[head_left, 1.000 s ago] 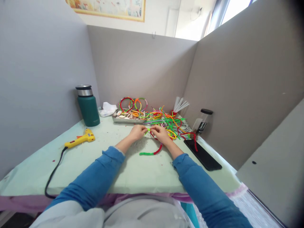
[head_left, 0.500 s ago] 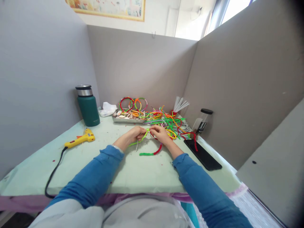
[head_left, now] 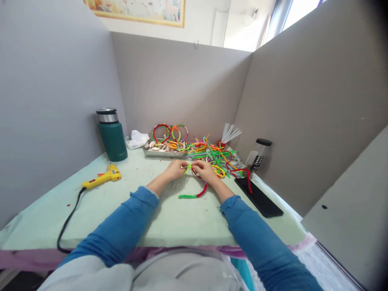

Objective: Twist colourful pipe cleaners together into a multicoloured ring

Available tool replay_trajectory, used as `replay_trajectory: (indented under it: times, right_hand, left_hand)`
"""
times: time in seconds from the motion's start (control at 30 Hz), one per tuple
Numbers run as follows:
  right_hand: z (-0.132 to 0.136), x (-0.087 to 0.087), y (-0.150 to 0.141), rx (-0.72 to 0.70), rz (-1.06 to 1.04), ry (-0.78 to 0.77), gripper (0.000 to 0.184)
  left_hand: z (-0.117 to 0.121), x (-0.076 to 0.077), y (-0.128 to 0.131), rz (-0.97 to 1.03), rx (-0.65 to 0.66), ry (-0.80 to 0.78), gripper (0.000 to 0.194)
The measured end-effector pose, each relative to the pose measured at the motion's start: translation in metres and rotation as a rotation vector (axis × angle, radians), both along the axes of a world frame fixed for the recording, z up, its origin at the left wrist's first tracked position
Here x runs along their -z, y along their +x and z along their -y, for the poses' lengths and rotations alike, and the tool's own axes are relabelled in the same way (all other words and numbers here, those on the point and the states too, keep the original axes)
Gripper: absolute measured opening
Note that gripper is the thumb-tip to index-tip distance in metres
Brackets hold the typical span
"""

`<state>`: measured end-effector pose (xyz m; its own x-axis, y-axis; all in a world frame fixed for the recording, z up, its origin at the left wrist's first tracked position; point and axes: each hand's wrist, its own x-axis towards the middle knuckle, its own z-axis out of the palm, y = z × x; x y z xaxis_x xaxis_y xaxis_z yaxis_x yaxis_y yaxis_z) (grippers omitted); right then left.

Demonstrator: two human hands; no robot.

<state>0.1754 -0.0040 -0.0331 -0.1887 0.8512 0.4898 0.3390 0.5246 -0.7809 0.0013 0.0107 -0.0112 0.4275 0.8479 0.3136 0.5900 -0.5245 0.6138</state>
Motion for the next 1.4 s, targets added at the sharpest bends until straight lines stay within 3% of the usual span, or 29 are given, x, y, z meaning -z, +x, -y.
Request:
replay_trajectory:
  times: [0.07, 0.13, 0.33, 0.63, 0.77, 1.03, 1.4]
  right_hand:
    - [0.000, 0.000, 0.000, -0.003, 0.002, -0.005, 0.021]
    - [0.000, 0.001, -0.001, -0.004, 0.004, -0.006, 0.022]
    - [0.000, 0.000, -0.001, 0.001, 0.007, -0.008, 0.021]
    - [0.000, -0.001, 0.000, 0.009, 0.013, 0.015, 0.022]
    - [0.001, -0.001, -0.001, 0.004, 0.019, 0.015, 0.022]
    - [0.008, -0.004, -0.001, -0.008, 0.068, 0.026, 0.025]
    - [0.012, -0.007, -0.003, -0.016, 0.104, 0.065, 0.023]
  left_hand:
    - [0.001, 0.000, 0.000, -0.087, -0.015, 0.180, 0.024]
    - [0.002, -0.001, 0.000, -0.130, -0.024, 0.261, 0.025]
    - [0.006, -0.004, 0.000, -0.157, -0.078, 0.269, 0.025]
    - [0.004, -0.004, -0.002, -0.109, -0.059, 0.251, 0.026]
    - [0.003, -0.004, -0.002, -0.026, -0.053, 0.146, 0.030]
    - [0.006, -0.006, -0.002, 0.174, -0.051, -0.254, 0.044]
    - [0.007, -0.011, 0.001, 0.496, -0.116, -0.683, 0.040]
